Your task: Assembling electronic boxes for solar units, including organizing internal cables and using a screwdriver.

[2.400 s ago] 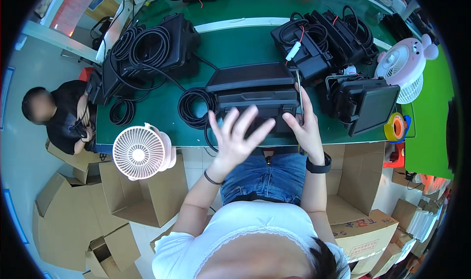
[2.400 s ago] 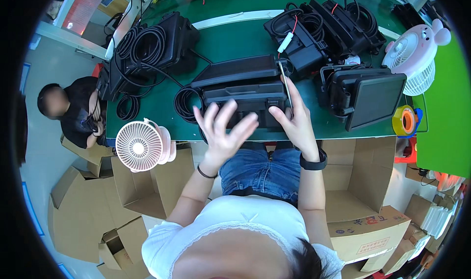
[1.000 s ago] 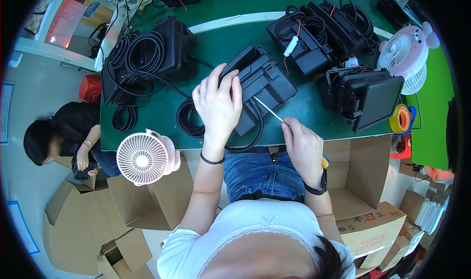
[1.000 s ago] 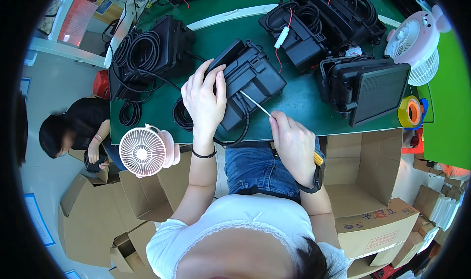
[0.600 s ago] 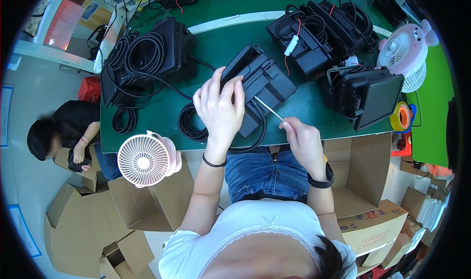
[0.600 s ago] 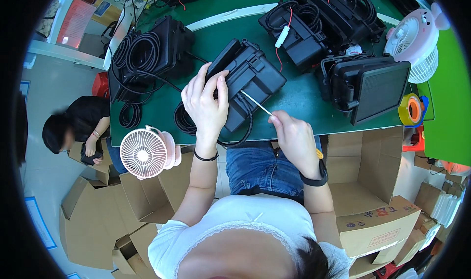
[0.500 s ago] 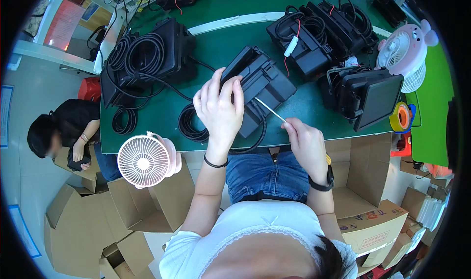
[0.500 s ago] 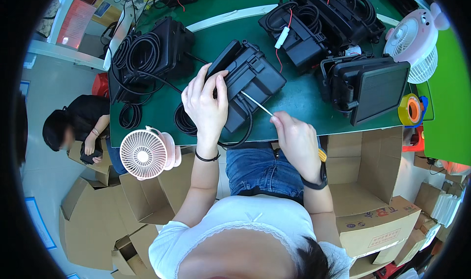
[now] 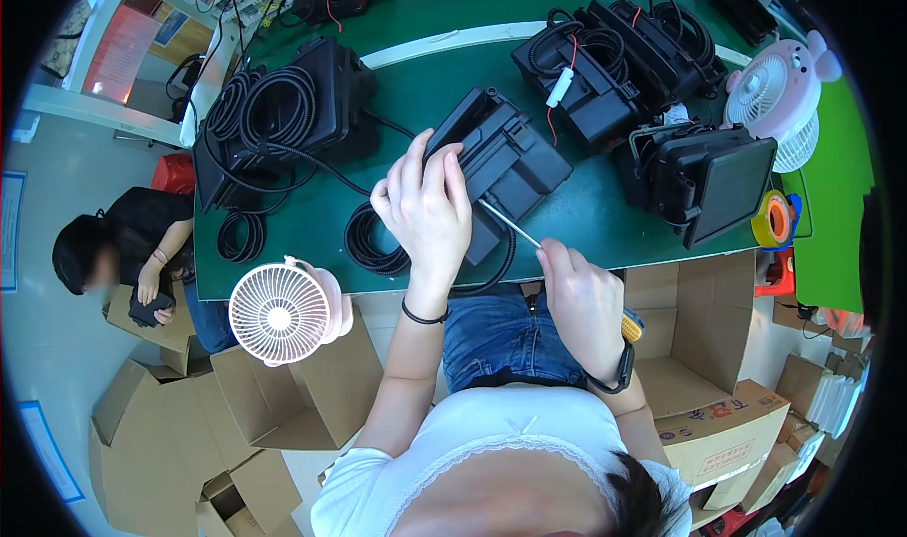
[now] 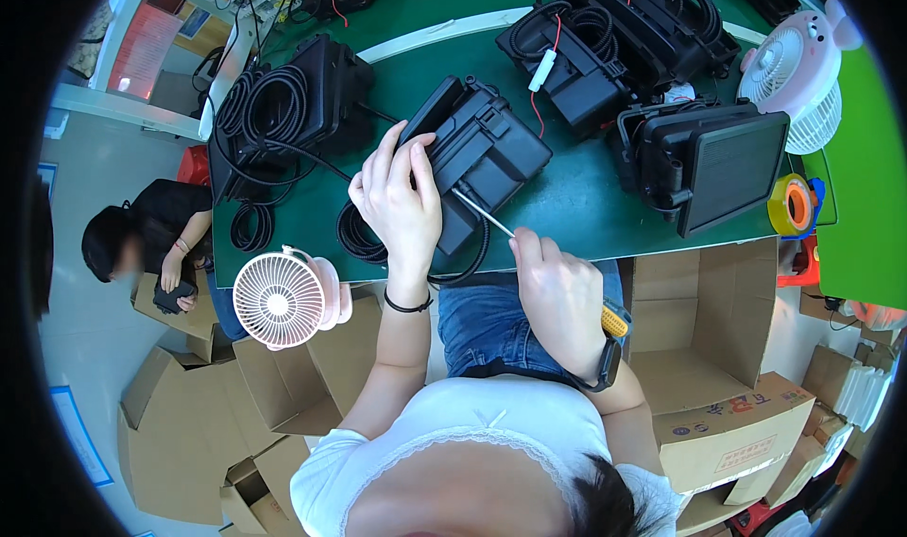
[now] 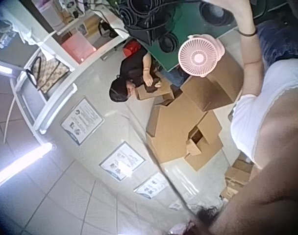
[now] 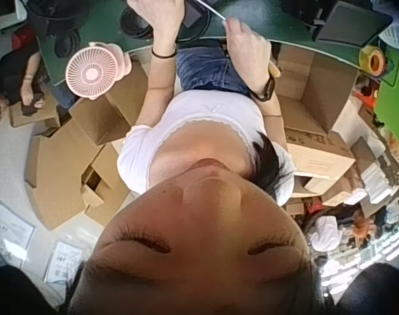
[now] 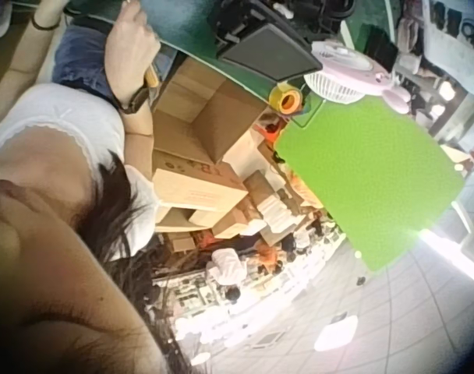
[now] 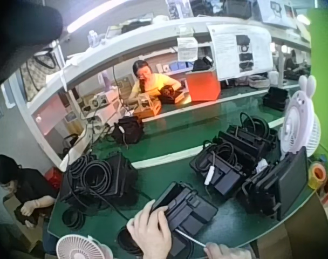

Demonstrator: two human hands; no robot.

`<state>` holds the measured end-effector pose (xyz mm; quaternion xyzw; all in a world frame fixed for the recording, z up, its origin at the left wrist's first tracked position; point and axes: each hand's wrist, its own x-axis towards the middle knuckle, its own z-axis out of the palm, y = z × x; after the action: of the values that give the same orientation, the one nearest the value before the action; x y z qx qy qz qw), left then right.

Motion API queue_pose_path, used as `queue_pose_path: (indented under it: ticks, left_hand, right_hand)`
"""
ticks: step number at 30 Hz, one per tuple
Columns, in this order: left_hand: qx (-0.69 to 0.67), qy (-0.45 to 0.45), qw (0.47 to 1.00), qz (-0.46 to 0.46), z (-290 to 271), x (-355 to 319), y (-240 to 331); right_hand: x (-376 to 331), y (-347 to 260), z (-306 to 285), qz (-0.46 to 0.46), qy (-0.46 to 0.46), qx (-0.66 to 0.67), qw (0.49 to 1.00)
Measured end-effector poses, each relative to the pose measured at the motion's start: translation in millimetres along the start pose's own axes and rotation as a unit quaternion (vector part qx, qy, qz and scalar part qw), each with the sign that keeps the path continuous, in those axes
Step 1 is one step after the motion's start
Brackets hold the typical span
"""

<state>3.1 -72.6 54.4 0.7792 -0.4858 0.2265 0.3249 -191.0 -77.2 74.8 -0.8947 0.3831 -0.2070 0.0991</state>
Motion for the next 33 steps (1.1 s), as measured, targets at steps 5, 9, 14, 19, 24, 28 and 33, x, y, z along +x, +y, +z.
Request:
queue_pose_path:
  ticks: [5,9,14,19,24,28,33]
  left_hand:
    - [0.002,0.006,1.0,-0.006,-0.9,-1.0,3.3]
    - [0.003,0.012,1.0,0.001,-1.8,-4.2,5.8]
    - [0.028,0.025,0.999,0.0,-8.2,-9.1,12.3]
    - [0.02,0.04,0.999,0.031,-10.9,-10.9,16.7]
    - [-0.012,0.061,0.996,0.059,-14.3,-15.3,15.5]
    - [-0.083,0.079,0.988,0.107,-26.7,-26.3,12.2]
    - [-0.094,0.097,0.961,0.243,-33.4,-65.2,11.7]
  right_hand:
    - [-1.5,-2.3,-0.1,0.008,-0.008,-0.003,1.0]
    - [-4.3,-1.6,-0.2,0.018,-0.014,0.013,1.0]
    - [-4.5,9.5,8.3,0.02,-0.005,0.075,0.997]
    - [-9.0,28.9,21.6,0.085,-0.087,0.329,0.936]
    - [-19.3,43.8,-7.5,0.105,-0.125,0.313,0.936]
    - [-17.5,66.0,-20.3,0.132,-0.027,0.37,0.919]
    - [8.4,62.8,22.2,0.188,0.135,0.506,0.831]
